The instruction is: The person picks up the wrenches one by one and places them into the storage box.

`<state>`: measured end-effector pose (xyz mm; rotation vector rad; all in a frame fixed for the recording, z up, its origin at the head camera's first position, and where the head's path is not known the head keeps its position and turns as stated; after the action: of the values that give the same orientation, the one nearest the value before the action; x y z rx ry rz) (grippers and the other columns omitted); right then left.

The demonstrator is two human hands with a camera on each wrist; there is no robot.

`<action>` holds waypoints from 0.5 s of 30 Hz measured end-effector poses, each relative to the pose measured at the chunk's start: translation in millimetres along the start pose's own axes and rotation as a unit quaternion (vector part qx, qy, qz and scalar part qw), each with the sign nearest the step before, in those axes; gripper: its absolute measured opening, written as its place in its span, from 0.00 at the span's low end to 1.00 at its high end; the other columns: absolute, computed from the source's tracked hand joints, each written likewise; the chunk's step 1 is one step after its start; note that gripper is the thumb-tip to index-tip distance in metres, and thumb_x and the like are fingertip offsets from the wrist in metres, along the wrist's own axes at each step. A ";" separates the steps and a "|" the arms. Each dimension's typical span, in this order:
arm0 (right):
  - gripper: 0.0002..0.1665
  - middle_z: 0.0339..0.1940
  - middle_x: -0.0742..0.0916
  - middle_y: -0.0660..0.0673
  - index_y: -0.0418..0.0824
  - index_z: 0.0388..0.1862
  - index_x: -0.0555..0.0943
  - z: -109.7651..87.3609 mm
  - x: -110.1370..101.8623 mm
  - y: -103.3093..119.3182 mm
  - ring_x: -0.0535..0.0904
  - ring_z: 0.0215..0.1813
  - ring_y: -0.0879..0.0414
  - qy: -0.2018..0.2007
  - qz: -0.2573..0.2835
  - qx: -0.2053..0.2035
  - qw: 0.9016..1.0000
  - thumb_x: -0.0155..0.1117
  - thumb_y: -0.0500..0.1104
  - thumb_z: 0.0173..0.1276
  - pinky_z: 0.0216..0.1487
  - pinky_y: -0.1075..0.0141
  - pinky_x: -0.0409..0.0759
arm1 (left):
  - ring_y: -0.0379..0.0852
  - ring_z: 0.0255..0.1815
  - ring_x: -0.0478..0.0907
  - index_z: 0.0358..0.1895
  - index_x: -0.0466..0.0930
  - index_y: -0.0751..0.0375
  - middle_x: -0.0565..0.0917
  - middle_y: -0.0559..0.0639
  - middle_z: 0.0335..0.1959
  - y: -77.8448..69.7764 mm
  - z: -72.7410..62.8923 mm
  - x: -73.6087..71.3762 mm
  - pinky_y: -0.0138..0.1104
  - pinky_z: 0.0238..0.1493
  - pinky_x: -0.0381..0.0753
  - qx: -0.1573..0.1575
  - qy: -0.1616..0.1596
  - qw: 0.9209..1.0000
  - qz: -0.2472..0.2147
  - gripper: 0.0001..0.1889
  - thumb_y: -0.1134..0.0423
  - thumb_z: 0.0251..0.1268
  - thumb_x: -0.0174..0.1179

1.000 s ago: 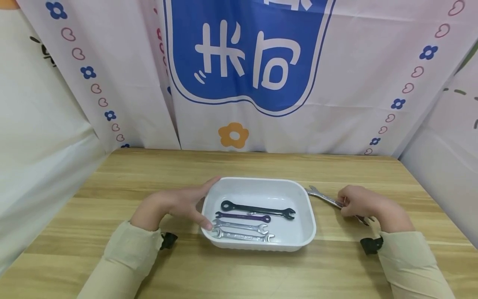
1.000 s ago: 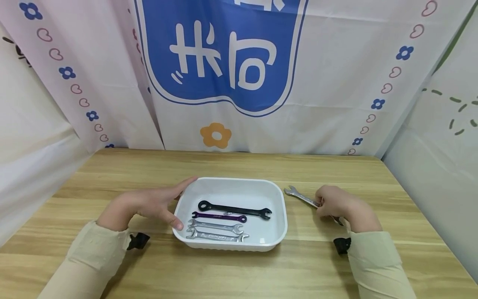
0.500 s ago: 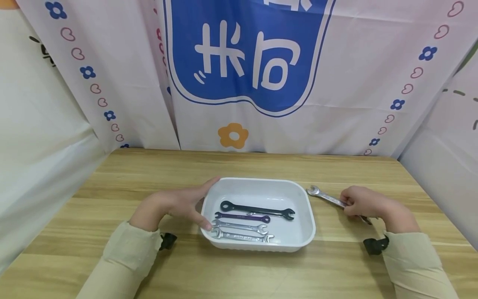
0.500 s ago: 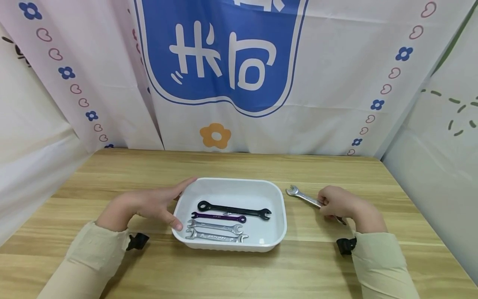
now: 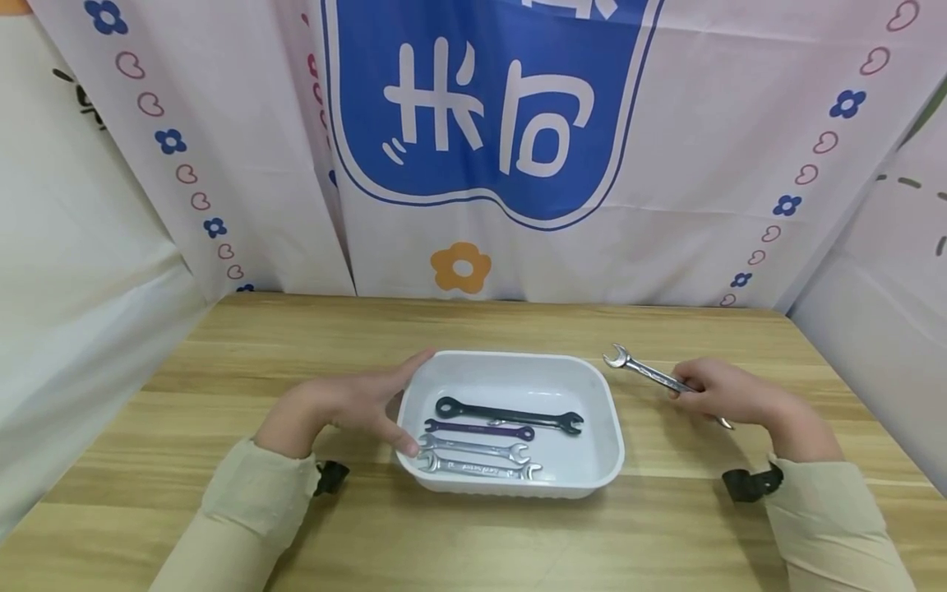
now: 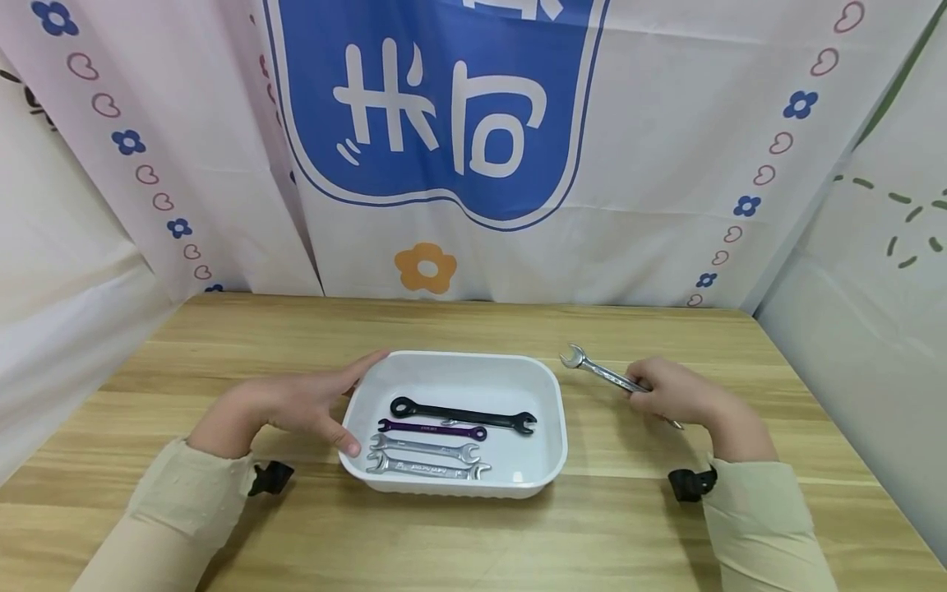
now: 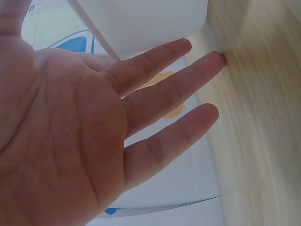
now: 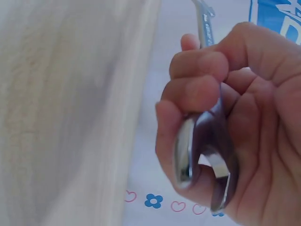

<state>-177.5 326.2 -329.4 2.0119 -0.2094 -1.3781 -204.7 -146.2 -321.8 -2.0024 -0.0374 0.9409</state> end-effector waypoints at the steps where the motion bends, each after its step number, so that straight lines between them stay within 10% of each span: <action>1: 0.02 0.16 0.72 0.54 0.33 0.36 0.77 -0.3 -0.9 1.6 0.67 0.18 0.65 -0.003 0.003 -0.002 1.000 0.58 0.33 0.66 0.20 0.70 0.67 | 0.57 0.78 0.53 0.80 0.31 0.49 0.59 0.56 0.76 0.1 -0.1 -0.2 0.59 0.77 0.49 0.003 0.001 1.000 -0.001 0.66 0.53 0.48 0.78; 15: 0.08 0.20 0.74 0.51 0.30 0.45 0.78 -4.2 -6.9 25.3 0.66 0.21 0.64 -0.026 0.017 -0.015 0.999 0.53 0.32 0.71 0.20 0.68 0.66 | 0.56 0.80 0.49 0.81 0.31 0.48 0.56 0.55 0.79 -1.4 0.1 0.4 0.57 0.78 0.48 -0.001 -0.002 1.000 0.006 0.67 0.53 0.48 0.78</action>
<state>-170.8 312.2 -307.8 1.9400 -0.2439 -1.4058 -204.1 -145.1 -321.1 -2.0051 -0.0294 0.9540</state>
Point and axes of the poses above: each hand's wrist, its own z-axis towards the middle knuckle, its own x-axis out of the palm, y = z × x, the point moved 1 cm from there along z, towards the middle knuckle
